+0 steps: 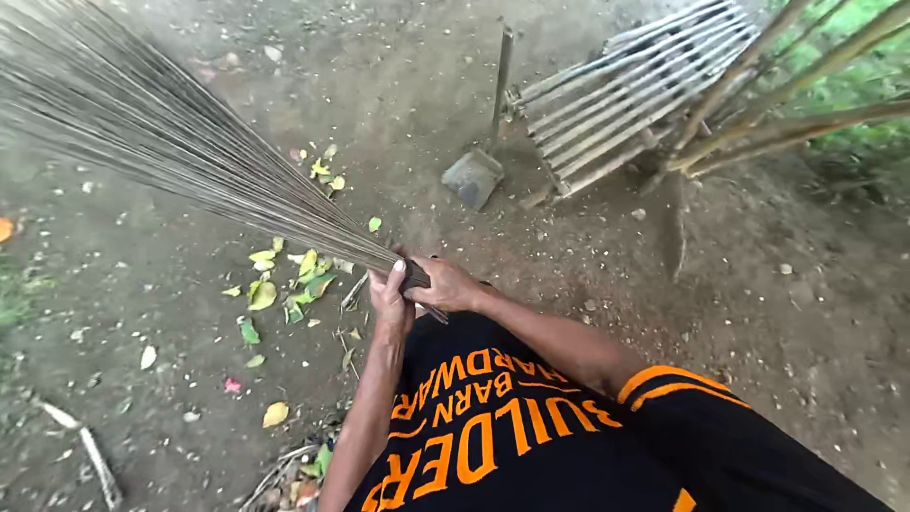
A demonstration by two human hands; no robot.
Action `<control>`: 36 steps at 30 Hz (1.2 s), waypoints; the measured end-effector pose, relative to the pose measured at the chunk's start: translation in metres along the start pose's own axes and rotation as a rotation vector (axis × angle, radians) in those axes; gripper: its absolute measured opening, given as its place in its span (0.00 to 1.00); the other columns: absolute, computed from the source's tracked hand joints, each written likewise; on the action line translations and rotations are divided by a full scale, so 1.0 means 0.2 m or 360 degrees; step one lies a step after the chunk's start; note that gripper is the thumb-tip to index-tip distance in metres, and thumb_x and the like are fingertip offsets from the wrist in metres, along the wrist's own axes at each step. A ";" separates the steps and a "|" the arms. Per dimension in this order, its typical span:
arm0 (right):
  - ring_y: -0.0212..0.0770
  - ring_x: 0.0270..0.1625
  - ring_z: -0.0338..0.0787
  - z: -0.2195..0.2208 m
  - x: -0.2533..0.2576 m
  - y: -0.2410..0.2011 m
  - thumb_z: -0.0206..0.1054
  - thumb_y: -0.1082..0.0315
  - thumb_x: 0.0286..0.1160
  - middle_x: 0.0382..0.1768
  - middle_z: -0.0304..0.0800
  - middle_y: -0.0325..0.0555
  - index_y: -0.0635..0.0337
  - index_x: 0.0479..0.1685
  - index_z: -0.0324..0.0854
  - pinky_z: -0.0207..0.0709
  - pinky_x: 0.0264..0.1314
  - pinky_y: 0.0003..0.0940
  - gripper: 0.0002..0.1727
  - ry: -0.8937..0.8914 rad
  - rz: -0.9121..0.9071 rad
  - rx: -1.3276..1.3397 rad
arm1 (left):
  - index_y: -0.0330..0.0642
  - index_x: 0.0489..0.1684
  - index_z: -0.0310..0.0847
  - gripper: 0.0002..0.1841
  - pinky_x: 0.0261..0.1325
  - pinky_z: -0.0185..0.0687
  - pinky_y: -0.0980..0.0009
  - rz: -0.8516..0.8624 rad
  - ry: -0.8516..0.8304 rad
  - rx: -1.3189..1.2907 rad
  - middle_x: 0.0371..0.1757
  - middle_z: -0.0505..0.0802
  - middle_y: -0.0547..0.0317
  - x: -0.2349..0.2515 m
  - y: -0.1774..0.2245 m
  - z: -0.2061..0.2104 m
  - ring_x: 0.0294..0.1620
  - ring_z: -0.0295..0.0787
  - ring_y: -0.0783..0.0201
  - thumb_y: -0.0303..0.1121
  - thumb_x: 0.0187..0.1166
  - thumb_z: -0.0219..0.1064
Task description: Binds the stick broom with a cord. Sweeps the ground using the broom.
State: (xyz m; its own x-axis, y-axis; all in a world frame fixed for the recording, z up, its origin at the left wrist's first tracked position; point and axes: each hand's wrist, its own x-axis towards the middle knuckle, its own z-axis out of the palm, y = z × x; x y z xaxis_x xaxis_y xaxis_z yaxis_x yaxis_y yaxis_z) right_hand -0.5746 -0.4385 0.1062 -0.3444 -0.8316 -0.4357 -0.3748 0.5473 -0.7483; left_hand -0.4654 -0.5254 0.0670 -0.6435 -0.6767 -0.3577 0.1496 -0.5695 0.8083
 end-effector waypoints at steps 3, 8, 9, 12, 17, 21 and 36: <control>0.52 0.57 0.93 -0.17 0.00 0.00 0.75 0.50 0.73 0.54 0.93 0.56 0.56 0.75 0.80 0.83 0.64 0.60 0.33 0.0004 -0.0080 0.0050 | 0.29 0.73 0.73 0.38 0.69 0.83 0.59 -0.0164 -0.0505 0.1197 0.61 0.91 0.49 0.00 0.24 -0.19 0.62 0.88 0.60 0.52 0.71 0.71; 0.45 0.54 0.93 -0.45 -0.09 -0.03 0.76 0.52 0.70 0.51 0.94 0.52 0.58 0.71 0.82 0.85 0.61 0.52 0.31 -0.0157 -0.0261 -0.0058 | 0.50 0.55 0.92 0.25 0.69 0.85 0.54 0.0860 -0.1156 0.2105 0.59 0.95 0.62 -0.08 0.80 -0.05 0.65 0.90 0.63 0.60 0.74 0.70; 0.43 0.50 0.93 -0.47 -0.10 -0.04 0.77 0.51 0.68 0.46 0.95 0.49 0.56 0.66 0.85 0.86 0.57 0.51 0.29 -0.0197 -0.0299 -0.0104 | 0.51 0.59 0.90 0.27 0.77 0.76 0.47 0.1108 -0.1244 0.2271 0.66 0.92 0.58 -0.05 0.86 0.05 0.74 0.84 0.55 0.60 0.71 0.71; 0.42 0.46 0.93 -0.54 -0.11 -0.10 0.76 0.48 0.68 0.41 0.94 0.47 0.56 0.59 0.87 0.86 0.52 0.51 0.26 -0.0355 -0.0373 -0.0251 | 0.50 0.68 0.84 0.39 0.75 0.72 0.34 0.0903 -0.1471 0.3045 0.62 0.92 0.50 0.07 0.80 0.31 0.68 0.86 0.44 0.61 0.57 0.83; 0.45 0.63 0.91 -0.80 -0.09 -0.03 0.73 0.54 0.73 0.64 0.90 0.54 0.61 0.77 0.79 0.84 0.69 0.47 0.33 -0.0021 -0.0415 0.0126 | 0.52 0.59 0.85 0.25 0.44 0.83 0.38 -0.0241 -0.1558 0.3069 0.35 0.93 0.52 0.21 0.60 0.38 0.41 0.91 0.46 0.55 0.68 0.76; 0.45 0.73 0.86 -1.14 -0.18 0.19 0.56 0.29 0.77 0.75 0.83 0.51 0.65 0.86 0.64 0.81 0.76 0.45 0.51 0.0845 -0.0499 0.0698 | 0.47 0.61 0.84 0.28 0.53 0.83 0.36 -0.0452 -0.1374 0.2716 0.43 0.93 0.47 0.22 0.52 0.40 0.50 0.92 0.44 0.55 0.66 0.78; 0.41 0.89 0.68 -1.00 0.01 0.08 0.46 0.26 0.78 0.88 0.67 0.53 0.65 0.94 0.50 0.63 0.89 0.44 0.56 0.0230 -0.0440 0.0525 | 0.43 0.61 0.84 0.29 0.59 0.82 0.37 -0.0455 -0.1244 0.2385 0.48 0.93 0.46 0.20 0.40 0.54 0.54 0.91 0.45 0.53 0.66 0.79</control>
State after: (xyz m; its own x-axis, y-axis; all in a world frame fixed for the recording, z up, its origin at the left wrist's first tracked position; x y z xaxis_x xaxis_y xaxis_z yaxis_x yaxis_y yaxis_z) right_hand -0.7533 -0.4126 0.1929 -0.3951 -0.9078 -0.1403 -0.1832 0.2276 -0.9564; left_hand -0.5602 -0.5482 0.1668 -0.7766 -0.0082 -0.6299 -0.5137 0.5870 0.6257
